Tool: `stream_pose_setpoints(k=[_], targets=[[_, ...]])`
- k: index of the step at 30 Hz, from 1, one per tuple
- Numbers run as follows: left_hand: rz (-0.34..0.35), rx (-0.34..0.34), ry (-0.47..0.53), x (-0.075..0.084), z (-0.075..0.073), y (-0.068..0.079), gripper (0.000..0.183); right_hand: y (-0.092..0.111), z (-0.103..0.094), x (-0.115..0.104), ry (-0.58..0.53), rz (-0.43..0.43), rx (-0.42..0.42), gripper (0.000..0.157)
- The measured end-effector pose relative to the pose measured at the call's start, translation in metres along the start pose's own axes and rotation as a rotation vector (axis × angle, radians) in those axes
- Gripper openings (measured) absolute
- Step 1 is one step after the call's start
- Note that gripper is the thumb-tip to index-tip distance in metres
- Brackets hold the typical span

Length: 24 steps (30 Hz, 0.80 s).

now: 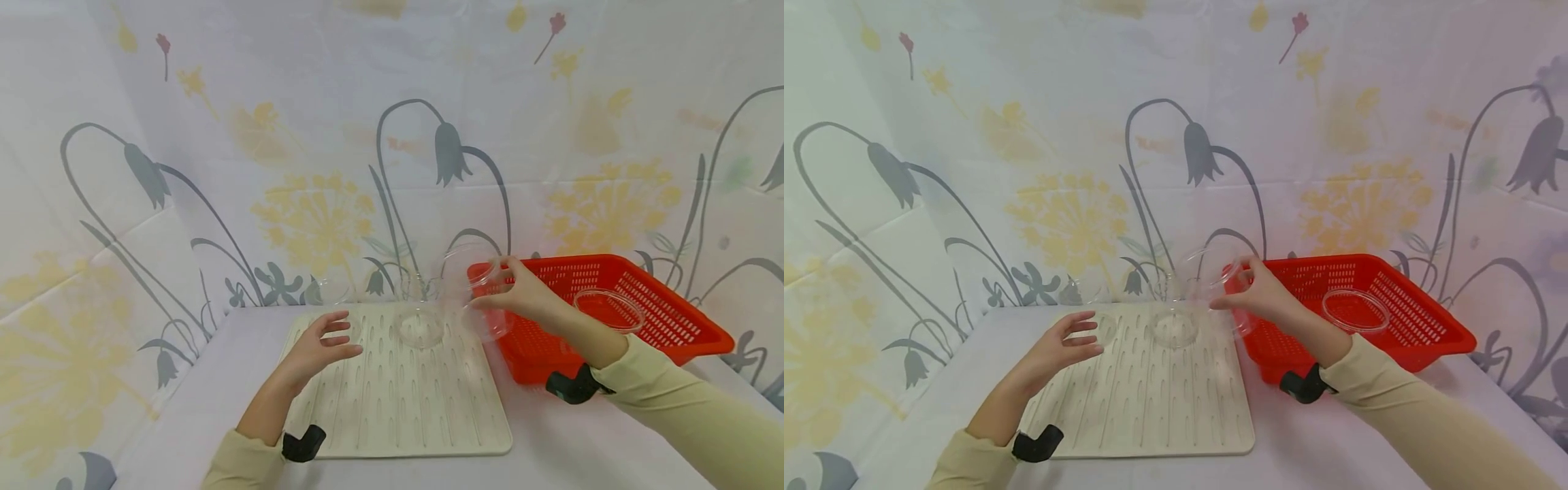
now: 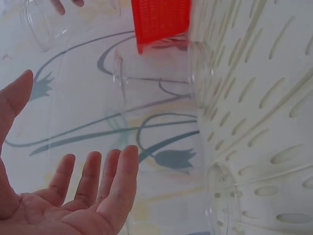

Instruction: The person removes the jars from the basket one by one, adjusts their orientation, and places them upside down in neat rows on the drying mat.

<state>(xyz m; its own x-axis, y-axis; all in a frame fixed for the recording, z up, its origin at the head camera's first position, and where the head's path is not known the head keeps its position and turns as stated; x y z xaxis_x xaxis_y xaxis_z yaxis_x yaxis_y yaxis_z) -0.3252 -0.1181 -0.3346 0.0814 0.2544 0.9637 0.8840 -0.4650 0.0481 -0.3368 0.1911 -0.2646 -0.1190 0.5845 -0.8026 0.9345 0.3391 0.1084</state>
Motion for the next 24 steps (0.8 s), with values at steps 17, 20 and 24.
stream_pose_setpoints(k=[17, 20, 24], targets=[[0.076, -0.057, 0.043, 0.026, 0.031, -0.022, 0.078, 0.0, 0.025, -0.01, -0.007, -0.031, -0.033, 0.094], [0.085, -0.063, 0.048, 0.031, 0.035, -0.024, 0.079, 0.0, 0.031, -0.013, -0.012, -0.04, -0.041, 0.094], [0.093, -0.072, 0.056, 0.035, 0.041, -0.027, 0.082, 0.0, 0.038, -0.015, -0.024, -0.053, -0.048, 0.092]])
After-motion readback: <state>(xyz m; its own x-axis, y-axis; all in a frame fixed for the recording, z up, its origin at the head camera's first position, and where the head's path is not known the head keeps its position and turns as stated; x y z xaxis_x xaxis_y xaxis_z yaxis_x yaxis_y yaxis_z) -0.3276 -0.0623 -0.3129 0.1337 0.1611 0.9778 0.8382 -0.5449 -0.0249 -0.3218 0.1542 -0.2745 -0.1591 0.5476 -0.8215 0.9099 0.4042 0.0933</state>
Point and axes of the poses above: each hand's wrist, its own y-axis away from the middle knuckle, its own z-axis out of the palm, x = y × z, the point moved 9 cm from there along -y, towards the middle knuckle, and after that the axes turned 13 degrees about -x, right-handed, at the moved point
